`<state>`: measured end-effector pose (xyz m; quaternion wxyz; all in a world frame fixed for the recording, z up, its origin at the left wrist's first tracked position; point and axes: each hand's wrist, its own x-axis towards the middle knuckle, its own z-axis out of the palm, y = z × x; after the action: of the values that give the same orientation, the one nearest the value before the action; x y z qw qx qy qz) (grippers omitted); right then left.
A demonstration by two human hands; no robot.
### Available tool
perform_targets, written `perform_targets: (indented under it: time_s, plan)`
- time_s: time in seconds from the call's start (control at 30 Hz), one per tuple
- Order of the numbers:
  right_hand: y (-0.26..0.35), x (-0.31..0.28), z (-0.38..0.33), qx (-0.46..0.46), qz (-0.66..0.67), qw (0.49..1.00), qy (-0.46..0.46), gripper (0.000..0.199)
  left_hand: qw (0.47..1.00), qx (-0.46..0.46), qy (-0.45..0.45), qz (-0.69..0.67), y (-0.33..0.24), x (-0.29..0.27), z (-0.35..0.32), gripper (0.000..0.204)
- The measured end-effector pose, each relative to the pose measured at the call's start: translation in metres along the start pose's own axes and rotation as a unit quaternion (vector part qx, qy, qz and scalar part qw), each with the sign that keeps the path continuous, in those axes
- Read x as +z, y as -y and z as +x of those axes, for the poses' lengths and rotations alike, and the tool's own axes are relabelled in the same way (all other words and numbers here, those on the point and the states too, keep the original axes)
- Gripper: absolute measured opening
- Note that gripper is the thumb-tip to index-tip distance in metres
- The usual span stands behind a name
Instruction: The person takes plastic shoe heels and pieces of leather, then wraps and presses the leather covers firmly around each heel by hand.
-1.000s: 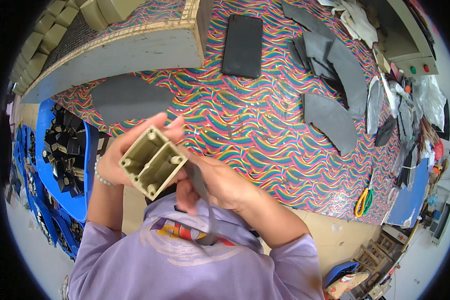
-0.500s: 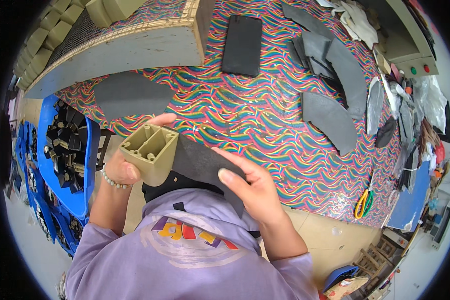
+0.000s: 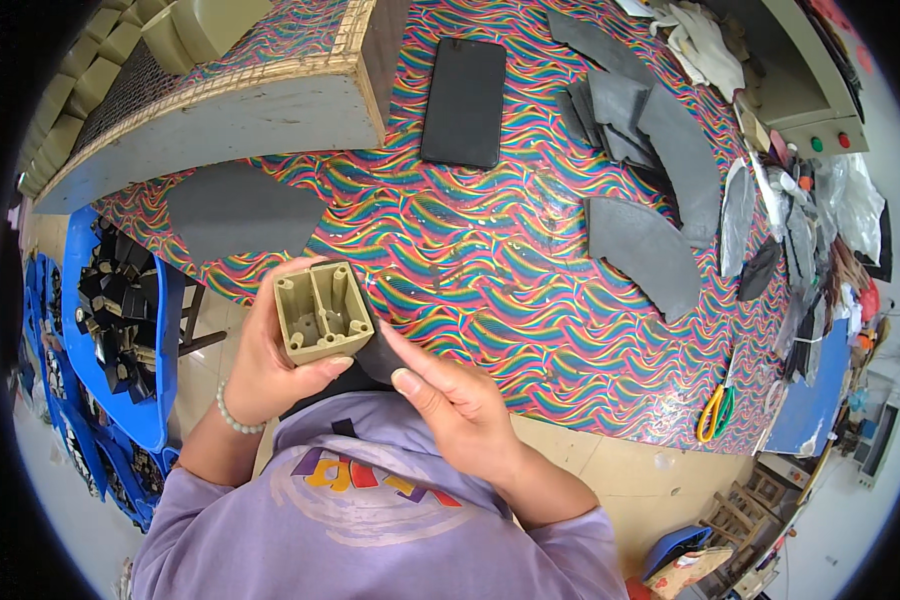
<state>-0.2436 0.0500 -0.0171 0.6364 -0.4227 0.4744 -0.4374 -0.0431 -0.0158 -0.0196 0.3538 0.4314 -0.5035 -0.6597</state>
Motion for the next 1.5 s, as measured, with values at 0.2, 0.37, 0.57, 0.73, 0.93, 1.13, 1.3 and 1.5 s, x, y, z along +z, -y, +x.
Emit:
perform_targets:
  time_s: [0.2,0.37,0.57,0.73,0.93,1.13,1.3,1.5]
  plan:
    - [-0.003,0.009,-0.001,-0.019,-0.088,0.996,-0.018,0.043,0.959,0.156,-0.067,0.225,0.015,0.003,-0.003,0.091]
    - [0.005,0.006,0.014,-0.037,0.015,0.998,-0.047,0.041,0.909,0.253,0.016,0.331,0.011,-0.008,-0.019,0.107]
    - [0.019,-0.014,0.023,0.068,0.123,0.984,0.112,0.038,0.979,0.035,0.184,-0.08,-0.015,-0.018,-0.006,0.094]
    - [-0.006,-0.027,0.014,0.06,0.208,0.975,0.047,0.032,0.977,-0.085,0.109,-0.16,-0.009,-0.029,-0.004,0.087]
    - [-0.011,-0.015,0.014,0.039,0.14,0.988,-0.046,0.029,0.999,-0.019,0.038,-0.025,-0.003,-0.004,0.007,0.076]
    - [-0.001,0.002,0.015,-0.013,0.027,0.997,-0.07,0.031,0.987,0.108,-0.011,0.12,0.017,0.007,0.01,0.082]
    - [-0.005,0.012,0.013,-0.054,-0.023,0.989,-0.137,0.033,0.931,0.272,-0.043,0.238,0.026,0.016,0.006,0.093]
    - [0.024,-0.019,0.027,-0.012,0.024,1.0,-0.013,0.034,0.977,0.087,0.184,0.067,-0.005,-0.016,0.011,0.099]
